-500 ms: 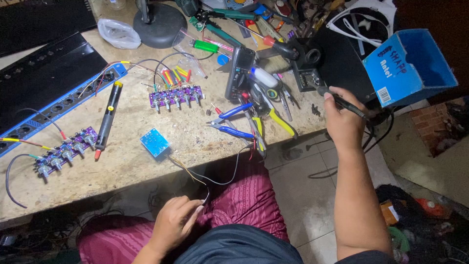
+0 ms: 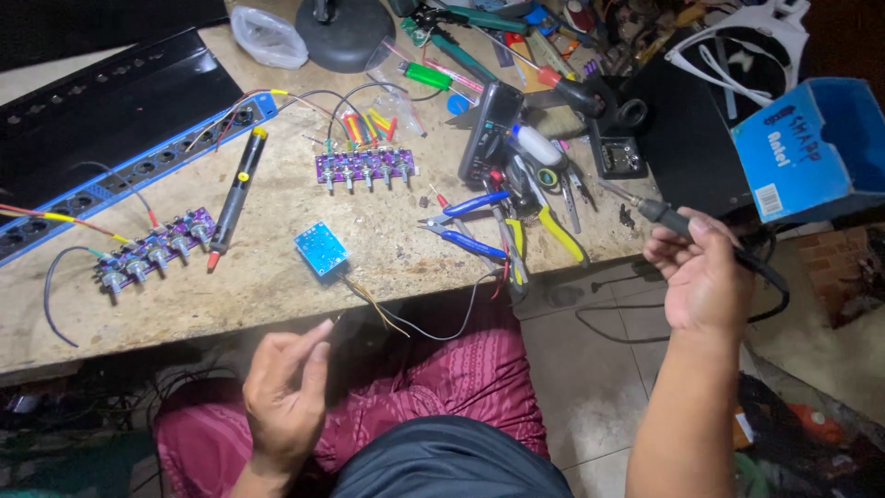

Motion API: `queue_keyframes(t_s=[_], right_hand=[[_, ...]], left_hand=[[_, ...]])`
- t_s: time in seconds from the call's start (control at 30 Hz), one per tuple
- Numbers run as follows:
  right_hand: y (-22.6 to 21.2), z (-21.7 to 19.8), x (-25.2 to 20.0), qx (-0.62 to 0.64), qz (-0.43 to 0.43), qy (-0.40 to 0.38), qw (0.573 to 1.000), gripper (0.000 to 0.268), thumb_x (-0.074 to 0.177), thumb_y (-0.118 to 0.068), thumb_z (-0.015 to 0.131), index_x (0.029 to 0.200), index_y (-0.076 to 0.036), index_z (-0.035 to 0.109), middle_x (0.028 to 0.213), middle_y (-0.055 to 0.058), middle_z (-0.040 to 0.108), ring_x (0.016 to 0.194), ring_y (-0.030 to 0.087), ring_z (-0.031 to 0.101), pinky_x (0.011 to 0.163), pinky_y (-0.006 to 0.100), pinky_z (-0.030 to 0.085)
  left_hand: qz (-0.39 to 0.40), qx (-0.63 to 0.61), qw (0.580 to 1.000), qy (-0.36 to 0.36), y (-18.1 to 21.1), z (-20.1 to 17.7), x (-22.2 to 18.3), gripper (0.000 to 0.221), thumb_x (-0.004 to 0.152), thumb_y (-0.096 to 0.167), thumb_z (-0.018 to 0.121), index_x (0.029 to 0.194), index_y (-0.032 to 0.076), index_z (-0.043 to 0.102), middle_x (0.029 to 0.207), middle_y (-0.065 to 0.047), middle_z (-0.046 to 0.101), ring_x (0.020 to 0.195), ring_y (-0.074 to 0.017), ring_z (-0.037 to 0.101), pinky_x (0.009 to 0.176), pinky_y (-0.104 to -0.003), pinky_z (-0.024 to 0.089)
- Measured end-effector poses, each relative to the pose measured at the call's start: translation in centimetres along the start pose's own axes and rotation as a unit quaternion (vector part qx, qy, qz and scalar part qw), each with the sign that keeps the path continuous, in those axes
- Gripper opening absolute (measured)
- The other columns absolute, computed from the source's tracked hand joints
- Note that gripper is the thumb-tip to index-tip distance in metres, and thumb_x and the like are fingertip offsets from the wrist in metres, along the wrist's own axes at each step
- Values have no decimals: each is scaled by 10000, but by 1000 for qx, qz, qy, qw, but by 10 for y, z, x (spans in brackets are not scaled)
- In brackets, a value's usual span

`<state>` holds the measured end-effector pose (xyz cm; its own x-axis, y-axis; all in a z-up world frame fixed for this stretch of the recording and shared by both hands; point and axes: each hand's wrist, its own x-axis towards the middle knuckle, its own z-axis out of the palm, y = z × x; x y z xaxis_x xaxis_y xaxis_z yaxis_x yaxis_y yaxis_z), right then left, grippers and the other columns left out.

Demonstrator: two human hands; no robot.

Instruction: Soldering wires to a circuit board and preparing wires using pliers

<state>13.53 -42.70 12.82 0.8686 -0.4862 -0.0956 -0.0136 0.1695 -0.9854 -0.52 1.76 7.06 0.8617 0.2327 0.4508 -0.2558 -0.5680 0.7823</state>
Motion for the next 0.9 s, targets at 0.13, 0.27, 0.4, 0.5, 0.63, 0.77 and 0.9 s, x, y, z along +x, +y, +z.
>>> queue_keyframes(t_s=[0.13,0.27,0.4,0.5,0.63,0.77,0.9], right_hand=[[10,0,-18,64,52,-81,993,296,949,-292,598,1164,-122,709,912,100,735,736,181,707,703,309,634],[11,26,-46,42,46,-166,984,328,928,-222,644,1245,-136,635,994,111,730,766,172,725,715,273,629],[22,62,-80,-95,-99,-160,977,337,989,-169,614,1260,32,608,970,219,690,756,295,711,700,347,638],[23,90,-98,-270,-227,-150,924,286,1016,-265,660,1173,-27,676,1016,64,676,843,122,589,771,213,410],[28,136,-114,-239,-201,-218,924,274,1020,-248,640,1129,3,663,1027,91,668,932,181,641,886,267,488],[47,155,-117,-144,-155,-272,939,232,997,-166,656,1094,43,629,935,209,719,809,278,750,750,359,630],[35,185,-145,-184,-213,-299,912,217,986,-146,696,1026,67,674,843,218,728,792,244,733,748,372,615]], left_hand=[[-19,0,999,31,-14,1,17,310,1015,-11,609,1287,98,712,1043,-86,529,997,-216,546,964,-319,470],[-6,-43,997,64,-17,3,40,230,968,-14,727,1177,81,746,941,-63,601,854,-163,586,803,-270,499],[-47,-72,993,82,-17,6,59,63,902,45,807,954,57,773,871,-79,709,801,-143,679,671,-243,584],[-59,-49,993,91,-26,9,63,80,918,97,803,995,79,786,870,-57,654,772,-147,622,686,-267,517],[-69,-32,993,90,-31,16,67,114,973,113,735,1075,105,785,939,-41,579,829,-162,613,709,-277,521],[-76,-51,987,130,-32,22,70,71,949,123,767,999,72,765,898,-55,566,699,-147,610,553,-234,515],[-45,-38,984,167,-39,31,69,80,915,146,812,931,94,754,853,-43,587,625,-177,636,493,-241,525]])
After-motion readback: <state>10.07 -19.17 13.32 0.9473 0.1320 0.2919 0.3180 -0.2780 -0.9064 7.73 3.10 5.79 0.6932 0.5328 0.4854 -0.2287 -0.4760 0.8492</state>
